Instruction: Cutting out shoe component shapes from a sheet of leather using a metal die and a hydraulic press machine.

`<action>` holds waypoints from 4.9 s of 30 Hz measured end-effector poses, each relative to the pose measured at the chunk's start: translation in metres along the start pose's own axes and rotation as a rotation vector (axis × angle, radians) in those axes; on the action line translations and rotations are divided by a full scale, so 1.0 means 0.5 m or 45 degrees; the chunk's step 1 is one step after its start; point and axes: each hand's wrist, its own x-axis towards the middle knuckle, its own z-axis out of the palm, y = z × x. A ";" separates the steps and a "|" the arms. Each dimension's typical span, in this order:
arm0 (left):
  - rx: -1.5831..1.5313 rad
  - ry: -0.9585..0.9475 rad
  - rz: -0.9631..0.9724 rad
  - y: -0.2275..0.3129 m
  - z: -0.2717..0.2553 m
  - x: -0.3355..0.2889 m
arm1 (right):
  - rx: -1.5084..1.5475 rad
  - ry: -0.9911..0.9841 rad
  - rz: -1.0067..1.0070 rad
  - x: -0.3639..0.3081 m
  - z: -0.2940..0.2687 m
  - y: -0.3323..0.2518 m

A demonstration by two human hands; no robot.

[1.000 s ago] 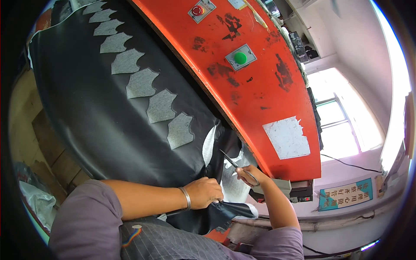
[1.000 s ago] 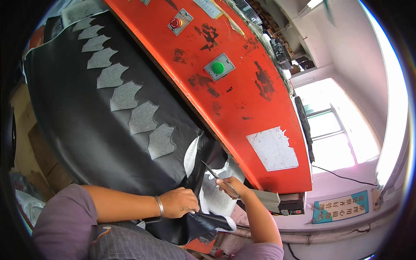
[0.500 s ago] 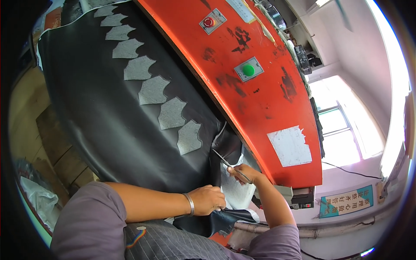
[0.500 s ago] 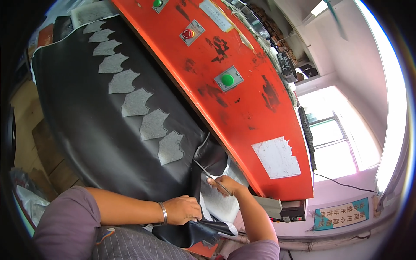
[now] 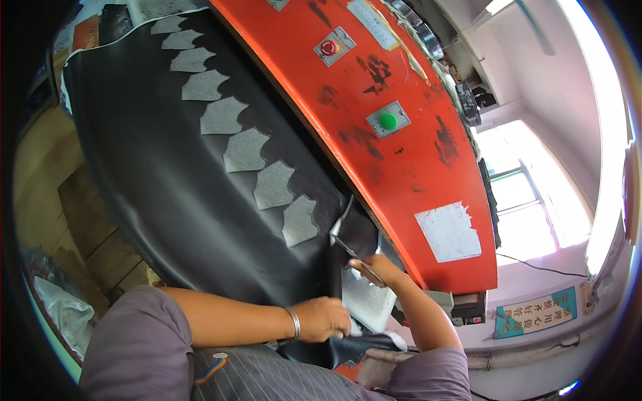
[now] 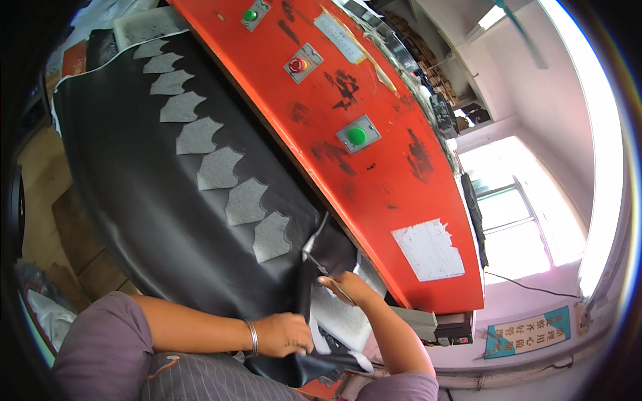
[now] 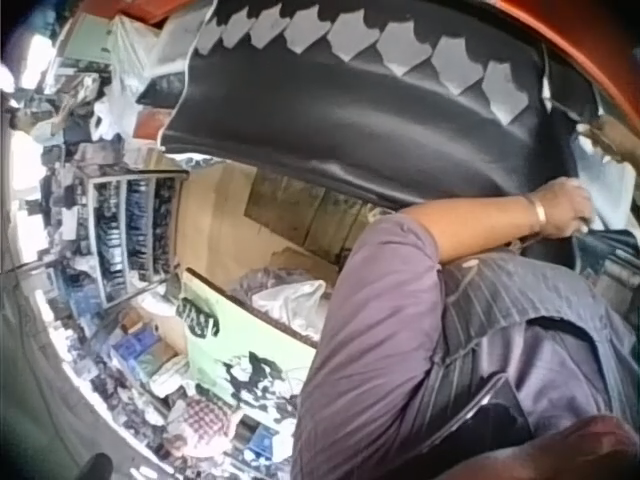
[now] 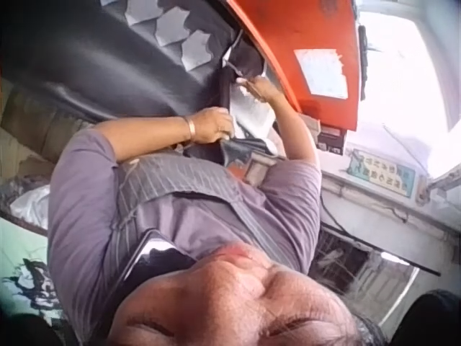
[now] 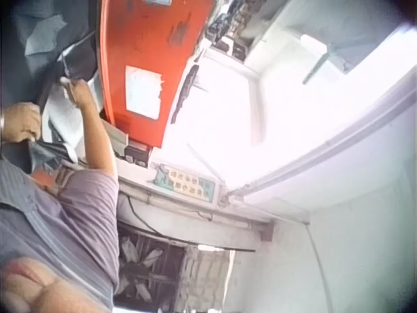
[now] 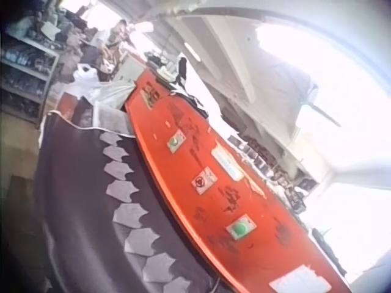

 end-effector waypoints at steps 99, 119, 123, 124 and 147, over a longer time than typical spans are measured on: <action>-1.047 0.570 -1.116 0.081 -0.749 -0.556 | -0.174 0.460 0.000 0.084 -0.070 -0.616; 0.043 1.260 -1.409 0.117 -1.097 -0.675 | -0.197 0.297 -0.298 0.191 -0.195 -0.799; 0.267 0.728 -1.702 0.150 -1.128 -0.633 | -0.149 0.378 -0.384 0.190 -0.256 -0.876; 0.285 0.592 -1.804 0.154 -1.136 -0.619 | -0.143 0.412 -0.383 0.192 -0.270 -0.900; 1.007 0.696 -1.056 0.048 -1.715 -0.800 | -0.235 0.444 -0.209 0.273 -0.437 -1.379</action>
